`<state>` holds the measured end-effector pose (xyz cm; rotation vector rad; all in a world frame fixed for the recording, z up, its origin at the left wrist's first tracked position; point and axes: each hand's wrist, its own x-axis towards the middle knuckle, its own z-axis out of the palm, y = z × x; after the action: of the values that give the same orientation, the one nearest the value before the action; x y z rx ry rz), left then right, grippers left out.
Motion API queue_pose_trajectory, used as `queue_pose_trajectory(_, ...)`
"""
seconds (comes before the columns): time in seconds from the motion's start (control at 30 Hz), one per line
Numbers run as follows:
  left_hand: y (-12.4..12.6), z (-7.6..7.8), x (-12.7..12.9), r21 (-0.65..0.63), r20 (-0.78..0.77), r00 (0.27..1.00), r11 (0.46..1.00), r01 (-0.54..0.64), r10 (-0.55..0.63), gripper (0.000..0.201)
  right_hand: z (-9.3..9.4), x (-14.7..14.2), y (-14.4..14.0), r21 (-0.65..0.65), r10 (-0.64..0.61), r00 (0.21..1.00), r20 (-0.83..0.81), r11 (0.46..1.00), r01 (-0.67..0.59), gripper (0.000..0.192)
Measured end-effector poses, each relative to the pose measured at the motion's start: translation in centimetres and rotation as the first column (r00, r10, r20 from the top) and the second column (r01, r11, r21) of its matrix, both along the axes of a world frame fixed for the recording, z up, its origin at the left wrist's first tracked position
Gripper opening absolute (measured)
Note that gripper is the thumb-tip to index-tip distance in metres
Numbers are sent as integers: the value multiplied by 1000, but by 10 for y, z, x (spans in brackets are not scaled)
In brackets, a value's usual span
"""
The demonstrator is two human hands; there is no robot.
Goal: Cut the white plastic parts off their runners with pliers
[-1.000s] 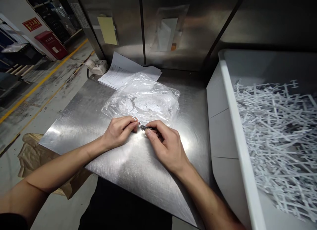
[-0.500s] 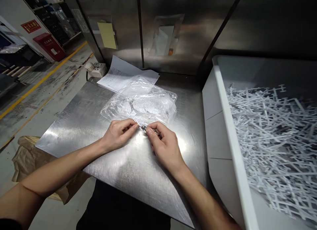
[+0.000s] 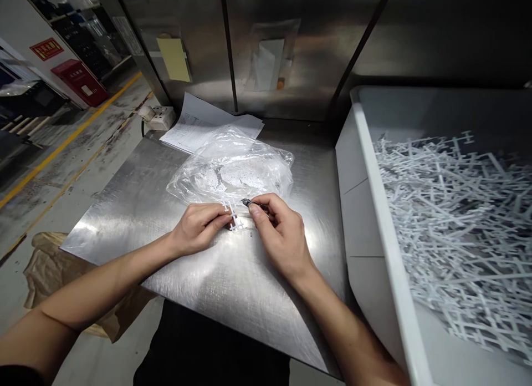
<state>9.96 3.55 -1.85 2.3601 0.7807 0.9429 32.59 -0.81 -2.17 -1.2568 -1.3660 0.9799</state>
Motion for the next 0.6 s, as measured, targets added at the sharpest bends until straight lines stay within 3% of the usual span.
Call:
queue_pose_trajectory(0.27, -2, -6, 1, 175, -35, 999, 984, 35, -30, 22, 4, -5, -4, 60, 34, 996, 85, 997, -39, 21)
queue_pose_trajectory(0.6, -2, -6, 3, 231, -33, 998, 971, 53, -46, 19, 6, -5, -6, 114, 28, 991, 130, 993, -43, 17)
